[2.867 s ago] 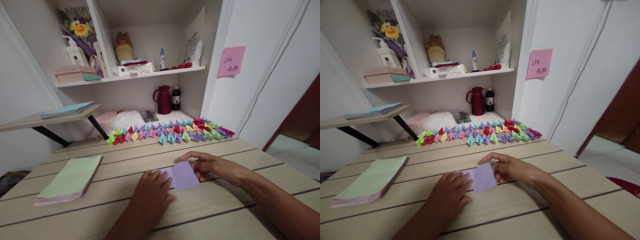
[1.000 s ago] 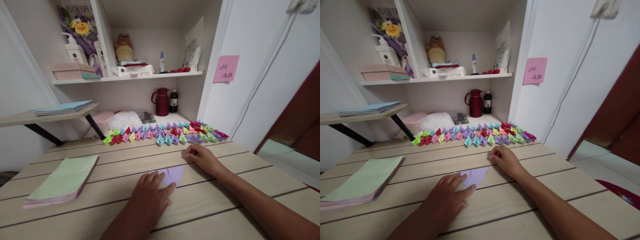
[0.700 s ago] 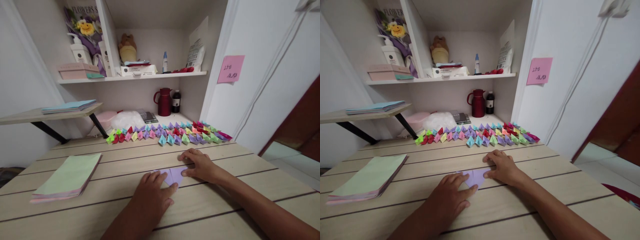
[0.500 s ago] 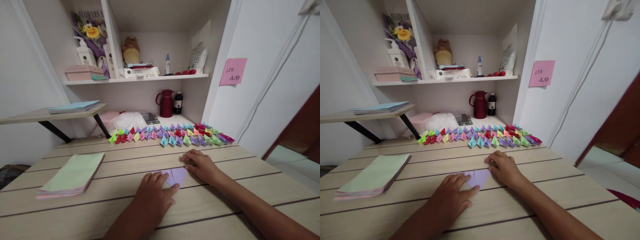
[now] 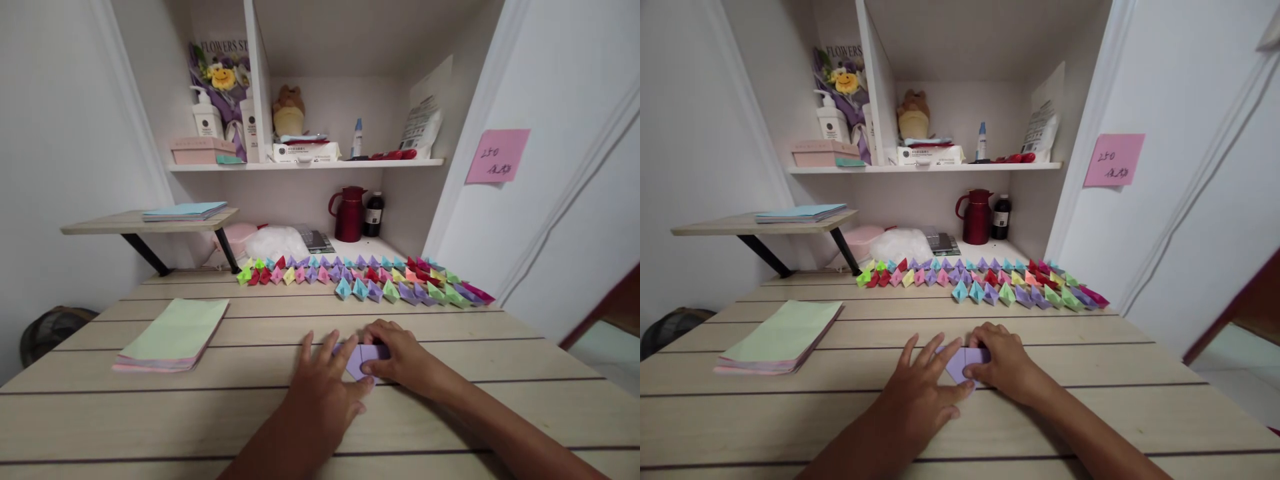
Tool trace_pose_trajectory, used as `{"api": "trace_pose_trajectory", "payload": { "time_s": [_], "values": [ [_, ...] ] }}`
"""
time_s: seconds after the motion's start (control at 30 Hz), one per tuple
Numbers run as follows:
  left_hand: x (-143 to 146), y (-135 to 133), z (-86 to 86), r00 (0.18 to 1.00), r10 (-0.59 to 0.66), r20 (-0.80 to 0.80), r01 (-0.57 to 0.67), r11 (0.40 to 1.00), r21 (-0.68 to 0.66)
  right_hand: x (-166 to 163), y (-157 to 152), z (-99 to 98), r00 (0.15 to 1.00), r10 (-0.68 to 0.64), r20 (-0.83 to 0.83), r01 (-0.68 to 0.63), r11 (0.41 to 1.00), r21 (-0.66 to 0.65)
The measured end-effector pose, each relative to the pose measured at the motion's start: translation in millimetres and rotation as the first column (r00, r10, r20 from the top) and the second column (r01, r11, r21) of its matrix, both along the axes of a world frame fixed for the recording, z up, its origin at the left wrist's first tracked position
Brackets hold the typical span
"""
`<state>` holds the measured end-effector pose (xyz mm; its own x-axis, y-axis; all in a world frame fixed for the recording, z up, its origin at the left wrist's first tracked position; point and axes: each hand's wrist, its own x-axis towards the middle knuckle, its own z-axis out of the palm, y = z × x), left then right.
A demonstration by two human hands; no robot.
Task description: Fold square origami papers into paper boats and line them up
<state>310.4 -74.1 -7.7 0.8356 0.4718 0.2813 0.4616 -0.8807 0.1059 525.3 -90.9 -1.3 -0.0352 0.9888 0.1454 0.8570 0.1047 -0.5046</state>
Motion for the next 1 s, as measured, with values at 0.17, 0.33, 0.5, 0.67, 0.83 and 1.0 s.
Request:
{"api": "trace_pose_trajectory", "payload": {
  "time_s": [0.17, 0.33, 0.5, 0.67, 0.83, 1.0],
  "values": [
    [1, 0, -3.2, 1.0, -0.013, 0.014, 0.012, 0.999, 0.052, 1, 2, -3.2, 0.949, 0.044, -0.313, -0.071, 0.995, -0.074],
    [4, -2, 1.4, 0.999, -0.039, 0.029, 0.037, 0.997, 0.066, 1, 1, -1.2, 0.915, 0.041, -0.401, -0.102, 0.986, -0.13],
    [6, -6, 15.2, 0.964, 0.13, 0.232, -0.119, 0.991, -0.06, 1, 2, 0.3, 0.827, -0.039, -0.56, -0.034, 0.992, -0.12],
    [7, 1, 14.7, 0.71, 0.485, 0.511, -0.112, 0.794, -0.598, -3, 0, 5.4, 0.623, -0.01, -0.782, 0.025, 1.0, 0.008],
    [23, 3, 4.3, 0.606, 0.581, 0.544, 0.259, 0.502, -0.825, -18, -11, 11.4, 0.595, 0.066, -0.801, 0.004, 0.996, 0.085],
    [33, 0, 4.8, 0.483, 0.687, 0.543, 0.319, 0.439, -0.84, -26, -15, 12.4, 0.657, 0.113, -0.746, -0.023, 0.991, 0.131]
  ]
}}
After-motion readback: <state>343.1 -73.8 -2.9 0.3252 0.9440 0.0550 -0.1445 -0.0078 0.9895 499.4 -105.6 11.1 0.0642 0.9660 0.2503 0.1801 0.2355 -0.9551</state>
